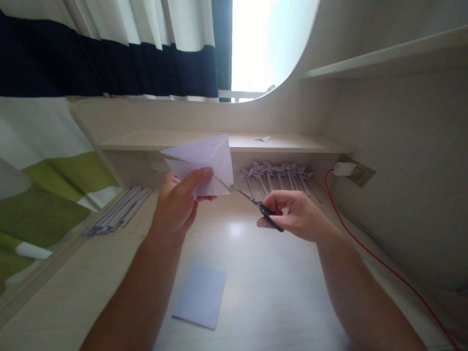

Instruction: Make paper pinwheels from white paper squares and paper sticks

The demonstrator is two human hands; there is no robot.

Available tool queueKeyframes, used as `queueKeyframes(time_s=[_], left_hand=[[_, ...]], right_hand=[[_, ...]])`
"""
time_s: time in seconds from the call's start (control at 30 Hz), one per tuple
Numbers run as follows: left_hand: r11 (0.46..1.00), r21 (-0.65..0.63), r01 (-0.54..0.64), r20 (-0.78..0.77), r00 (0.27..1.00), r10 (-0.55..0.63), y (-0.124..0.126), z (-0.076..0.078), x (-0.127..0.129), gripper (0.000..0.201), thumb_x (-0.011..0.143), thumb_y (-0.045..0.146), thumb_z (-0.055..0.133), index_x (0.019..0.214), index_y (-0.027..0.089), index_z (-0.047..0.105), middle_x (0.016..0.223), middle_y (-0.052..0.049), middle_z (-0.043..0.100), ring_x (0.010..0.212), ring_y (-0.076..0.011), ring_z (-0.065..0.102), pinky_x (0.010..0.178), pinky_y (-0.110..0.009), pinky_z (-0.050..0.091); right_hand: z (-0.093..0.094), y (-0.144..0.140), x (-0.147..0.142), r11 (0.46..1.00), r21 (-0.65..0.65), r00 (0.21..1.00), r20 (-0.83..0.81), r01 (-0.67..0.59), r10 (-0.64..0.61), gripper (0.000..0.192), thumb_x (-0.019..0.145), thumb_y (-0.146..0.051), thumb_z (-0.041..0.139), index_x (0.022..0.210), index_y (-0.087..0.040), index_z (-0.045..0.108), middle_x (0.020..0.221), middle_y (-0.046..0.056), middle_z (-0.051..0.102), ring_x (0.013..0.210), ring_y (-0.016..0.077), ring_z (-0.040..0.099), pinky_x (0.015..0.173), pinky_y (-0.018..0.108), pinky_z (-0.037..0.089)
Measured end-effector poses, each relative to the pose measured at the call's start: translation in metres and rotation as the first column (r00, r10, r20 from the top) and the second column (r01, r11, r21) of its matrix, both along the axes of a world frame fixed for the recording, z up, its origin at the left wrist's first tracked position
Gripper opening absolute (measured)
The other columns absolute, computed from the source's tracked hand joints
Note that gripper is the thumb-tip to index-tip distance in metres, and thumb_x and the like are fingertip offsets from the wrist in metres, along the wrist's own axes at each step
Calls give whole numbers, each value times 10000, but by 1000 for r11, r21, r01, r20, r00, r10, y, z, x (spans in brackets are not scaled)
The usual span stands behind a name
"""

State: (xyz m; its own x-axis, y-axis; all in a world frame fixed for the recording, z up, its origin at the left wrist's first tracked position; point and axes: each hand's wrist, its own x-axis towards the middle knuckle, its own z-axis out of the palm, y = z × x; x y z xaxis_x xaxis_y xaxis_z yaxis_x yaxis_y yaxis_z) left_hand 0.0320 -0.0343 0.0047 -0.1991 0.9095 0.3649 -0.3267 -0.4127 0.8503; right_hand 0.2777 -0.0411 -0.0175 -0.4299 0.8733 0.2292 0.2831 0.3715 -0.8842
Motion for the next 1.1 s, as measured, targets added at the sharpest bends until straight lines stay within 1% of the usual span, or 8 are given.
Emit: queueKeyframes(time_s=[0.17, 0.33, 0.43, 0.57, 0.83, 0.93, 1.03, 1.1], left_hand=[[1000, 0, 4, -4, 1000, -4, 0, 1, 0, 126, 714, 239, 837, 669, 171, 741, 648, 8, 703, 467, -86, 568, 394, -168, 529], [1000, 7, 2, -5, 1000, -2, 0, 0, -1, 88, 723, 242, 834, 728, 190, 762, 662, 14, 706, 476, -90, 573, 392, -169, 541], [1000, 11, 4, -3, 1000, -4, 1, 0, -1, 78, 722, 229, 834, 714, 198, 763, 661, 15, 702, 472, -87, 565, 390, -168, 540], [1000, 9, 5, 3, 1000, -5, 1, -1, -1, 85, 716, 227, 841, 713, 192, 764, 661, 13, 704, 470, -87, 572, 386, -167, 533], [1000, 20, 8, 8, 1000, -9, 0, 0, 0, 88, 729, 222, 836, 710, 187, 758, 642, 24, 687, 472, -80, 574, 397, -162, 529], [1000, 13, -3, -10, 1000, 4, 0, 1, -1, 104, 723, 235, 837, 692, 188, 749, 640, 19, 688, 469, -86, 567, 397, -174, 522], [999, 15, -45, -20, 999, 45, 4, -3, -5, 122, 725, 259, 843, 710, 186, 745, 665, 10, 707, 479, -95, 573, 400, -182, 505], [997, 16, -71, -62, 995, 72, 8, -5, -8, 139, 735, 292, 837, 731, 188, 744, 678, 6, 713, 497, -104, 582, 417, -190, 499]], right_hand=[[-2, 0, 0, 1000, -2, 1000, -4, -4, 4, 203, 760, -278, 866, 758, -167, 696, 627, -32, 640, 563, 101, 562, 502, 220, 407], [-3, 1, 1, 1000, 11, 1000, 6, 2, -2, 194, 764, -280, 856, 756, -169, 698, 624, -28, 640, 556, 104, 561, 493, 221, 401], [-4, 1, 2, 1000, 13, 1000, 12, 8, -8, 204, 766, -299, 858, 758, -170, 701, 625, -25, 644, 555, 106, 567, 492, 223, 403], [-4, 1, 1, 1000, 3, 1000, -9, 12, -12, 268, 733, -342, 894, 735, -168, 691, 614, -26, 635, 547, 105, 558, 483, 223, 399], [-3, 0, -1, 1000, -13, 1000, -27, 3, -3, 289, 709, -318, 918, 697, -163, 675, 586, -43, 597, 524, 86, 502, 468, 214, 363], [-2, 0, 2, 999, -53, 1000, 0, -7, 7, 316, 706, -329, 924, 692, -160, 658, 593, -46, 591, 535, 80, 483, 471, 208, 352], [-3, 5, 10, 994, -105, 998, 54, -30, 36, 344, 690, -335, 936, 679, -162, 639, 583, -56, 567, 534, 74, 460, 466, 204, 325], [-4, 8, 14, 992, -127, 999, 47, -16, 22, 328, 687, -337, 940, 699, -159, 665, 596, -42, 597, 543, 82, 493, 467, 206, 335]])
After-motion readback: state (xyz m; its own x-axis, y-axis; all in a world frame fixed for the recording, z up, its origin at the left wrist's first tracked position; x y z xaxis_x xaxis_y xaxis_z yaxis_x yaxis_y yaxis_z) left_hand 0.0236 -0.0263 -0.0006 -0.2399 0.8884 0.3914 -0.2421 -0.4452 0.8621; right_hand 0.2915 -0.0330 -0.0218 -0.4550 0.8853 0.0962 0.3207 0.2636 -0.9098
